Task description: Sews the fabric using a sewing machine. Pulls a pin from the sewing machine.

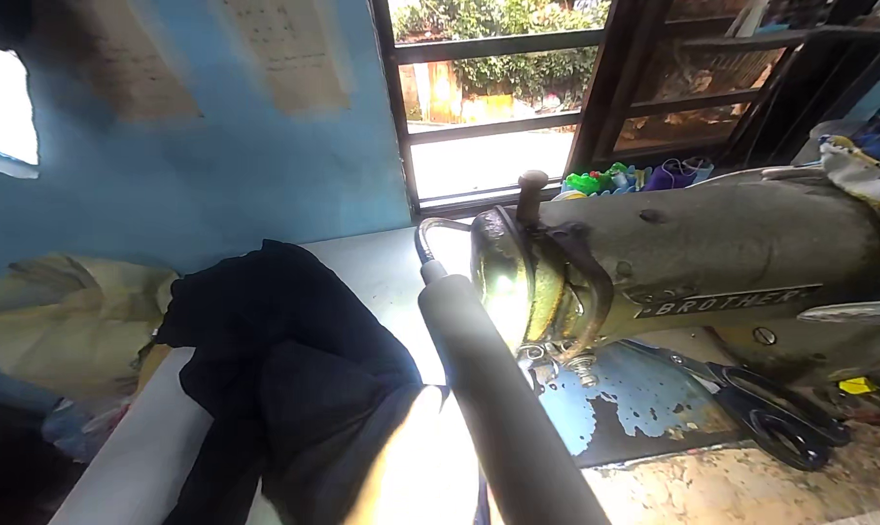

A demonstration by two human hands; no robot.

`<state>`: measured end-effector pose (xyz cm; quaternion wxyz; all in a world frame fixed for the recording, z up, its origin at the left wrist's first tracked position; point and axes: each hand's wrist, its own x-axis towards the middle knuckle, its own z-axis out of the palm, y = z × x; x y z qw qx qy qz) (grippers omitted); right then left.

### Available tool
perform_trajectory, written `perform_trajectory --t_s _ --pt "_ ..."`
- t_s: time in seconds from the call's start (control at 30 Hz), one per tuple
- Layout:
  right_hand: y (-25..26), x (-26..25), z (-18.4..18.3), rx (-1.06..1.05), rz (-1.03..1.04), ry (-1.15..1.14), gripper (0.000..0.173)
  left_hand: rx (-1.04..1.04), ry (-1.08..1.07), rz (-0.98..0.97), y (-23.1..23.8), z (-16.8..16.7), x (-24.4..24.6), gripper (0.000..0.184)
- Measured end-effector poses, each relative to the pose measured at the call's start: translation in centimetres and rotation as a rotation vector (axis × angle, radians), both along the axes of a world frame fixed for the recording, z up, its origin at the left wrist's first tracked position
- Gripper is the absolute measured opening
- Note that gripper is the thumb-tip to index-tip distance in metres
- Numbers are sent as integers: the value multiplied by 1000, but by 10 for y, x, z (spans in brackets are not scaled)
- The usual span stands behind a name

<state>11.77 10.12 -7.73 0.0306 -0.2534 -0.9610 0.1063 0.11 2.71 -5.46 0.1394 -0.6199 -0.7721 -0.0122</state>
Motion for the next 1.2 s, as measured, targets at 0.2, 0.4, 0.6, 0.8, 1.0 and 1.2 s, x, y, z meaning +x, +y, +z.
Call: perform_trajectory --t_s 0.2,0.4,0.6,0.8,1.0,1.2 --pt "1 -5 14 -179 -17 -219 36 -143 -508 98 17 -6 -12 33" --pt "-20 -22 -25 -171 -246 -103 35 -181 -738 275 36 -2 -23 42" --pt "-25 -26 -28 -235 -347 -76 37 34 -1110 377 32 -10 -39 21" --pt "-24 -19 -68 169 -59 7 38 123 -1084 142 17 -54 -62 12" --pt "5 -7 29 -309 83 -299 44 -8 -736 35 19 -25 -48 27" --pt "15 10 -19 -163 172 112 47 -92 -554 -176 4 -30 -53 40"
